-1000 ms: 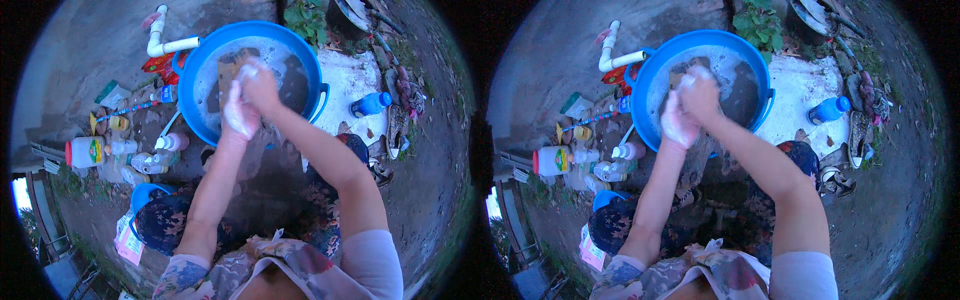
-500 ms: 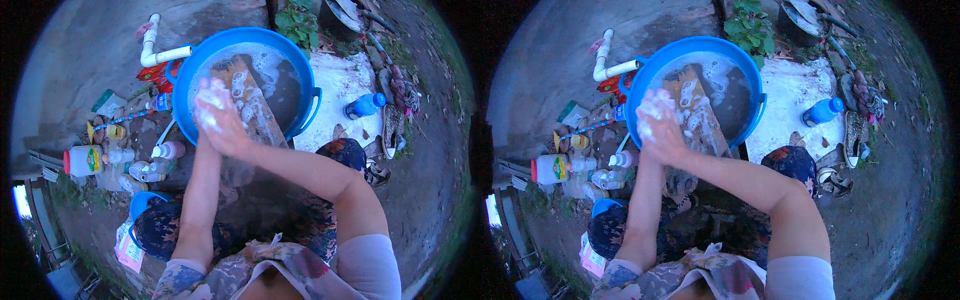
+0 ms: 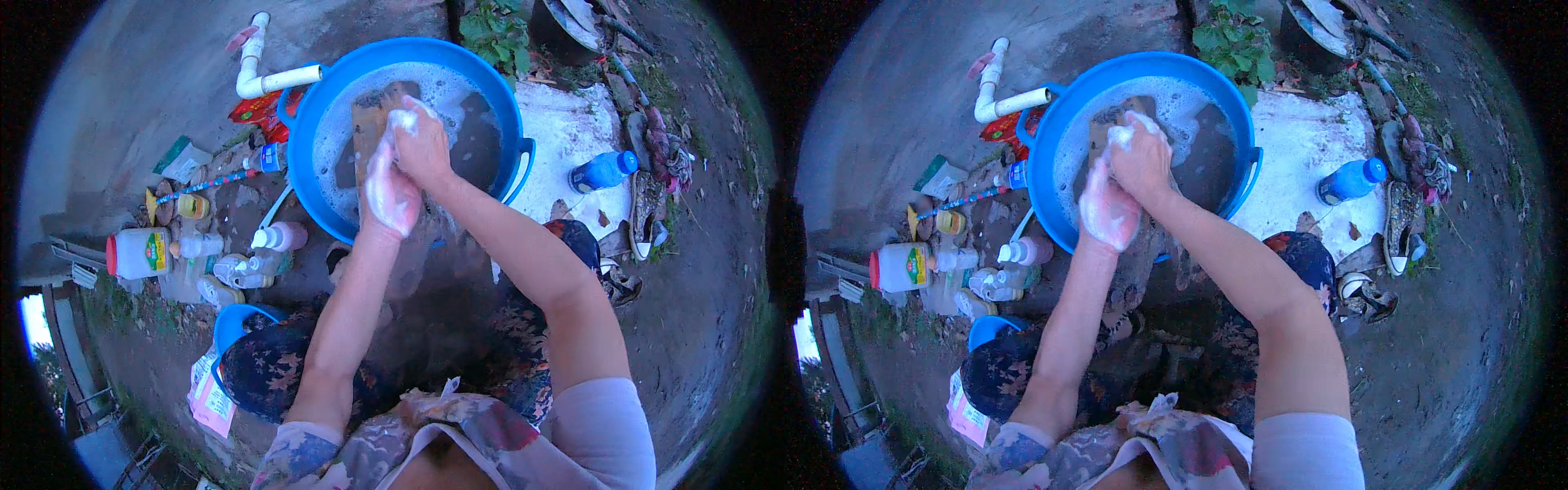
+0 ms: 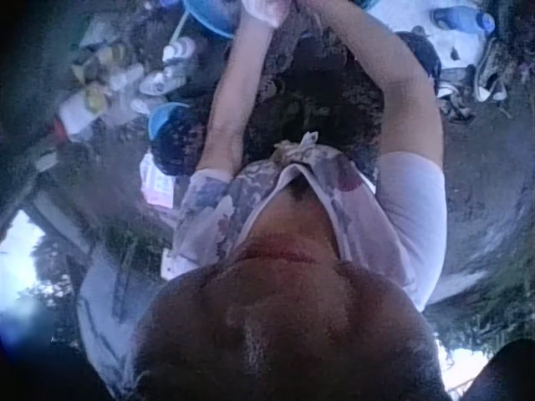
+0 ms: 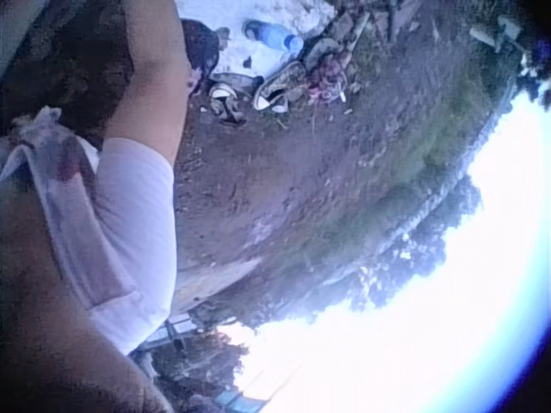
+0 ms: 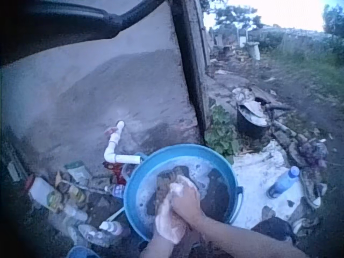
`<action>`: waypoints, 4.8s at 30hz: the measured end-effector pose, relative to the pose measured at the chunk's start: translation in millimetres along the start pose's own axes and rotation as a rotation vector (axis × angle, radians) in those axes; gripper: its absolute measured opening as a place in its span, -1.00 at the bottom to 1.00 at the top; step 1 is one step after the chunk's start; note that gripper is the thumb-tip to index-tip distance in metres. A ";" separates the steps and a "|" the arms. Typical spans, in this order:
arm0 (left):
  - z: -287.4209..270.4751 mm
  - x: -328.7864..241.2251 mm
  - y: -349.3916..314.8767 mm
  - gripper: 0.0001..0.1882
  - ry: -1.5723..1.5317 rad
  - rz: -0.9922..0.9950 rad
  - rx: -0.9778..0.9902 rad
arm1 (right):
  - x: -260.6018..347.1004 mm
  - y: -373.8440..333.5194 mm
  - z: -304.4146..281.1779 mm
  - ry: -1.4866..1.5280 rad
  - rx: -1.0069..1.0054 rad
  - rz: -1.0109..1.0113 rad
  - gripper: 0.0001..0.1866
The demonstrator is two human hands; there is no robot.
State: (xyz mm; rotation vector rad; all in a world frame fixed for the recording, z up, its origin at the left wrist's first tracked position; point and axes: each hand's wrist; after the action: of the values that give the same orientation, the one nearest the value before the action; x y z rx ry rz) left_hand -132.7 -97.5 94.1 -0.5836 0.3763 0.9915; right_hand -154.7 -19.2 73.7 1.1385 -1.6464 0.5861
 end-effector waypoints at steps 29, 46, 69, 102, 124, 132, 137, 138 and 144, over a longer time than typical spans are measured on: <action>-17.6 3.8 3.3 -0.55 -0.088 -0.006 0.028 | 11.3 -11.3 13.2 0.018 0.009 -0.021 -0.59; -61.7 -49.1 36.6 -0.63 0.067 0.211 0.202 | 44.4 -57.8 22.6 0.271 0.024 -0.175 -0.63; -18.2 -12.5 15.9 -0.55 0.388 0.369 -0.046 | 34.4 -9.4 7.6 0.229 0.313 0.365 -0.67; -82.3 -13.0 53.6 -0.59 -0.062 0.048 0.660 | 48.9 -60.0 16.7 0.172 -0.089 -0.130 -0.61; -59.3 -46.9 30.3 -0.58 -0.001 0.062 0.172 | 50.8 -45.0 38.5 0.138 -0.159 -0.233 -0.70; -72.5 -43.0 41.1 -0.63 -0.124 0.145 0.220 | 43.7 -43.6 35.1 0.315 -0.182 -0.248 -0.77; 2.6 5.2 -4.9 -0.57 0.051 0.092 -0.058 | 3.9 -19.0 19.8 0.620 0.022 0.181 -0.65; 3.2 16.4 -7.2 -0.53 0.271 0.234 -0.008 | -16.8 4.8 24.7 0.757 -0.068 0.301 -0.71; -91.2 -41.3 50.0 -0.60 -0.022 0.157 0.316 | 43.2 -54.8 33.7 0.297 -0.033 -0.172 -0.73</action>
State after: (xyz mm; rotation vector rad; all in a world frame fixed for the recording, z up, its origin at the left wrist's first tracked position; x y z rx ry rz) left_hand -199.9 -160.6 30.6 -0.2595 0.5532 1.0615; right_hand -123.5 -87.6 92.8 1.0981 -1.2864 0.5835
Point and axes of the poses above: each hand's wrist, its own y-axis towards the middle knuckle, its own z-axis out of the palm, x = y × z, and after that the axes turned 4 degrees about z, right-handed
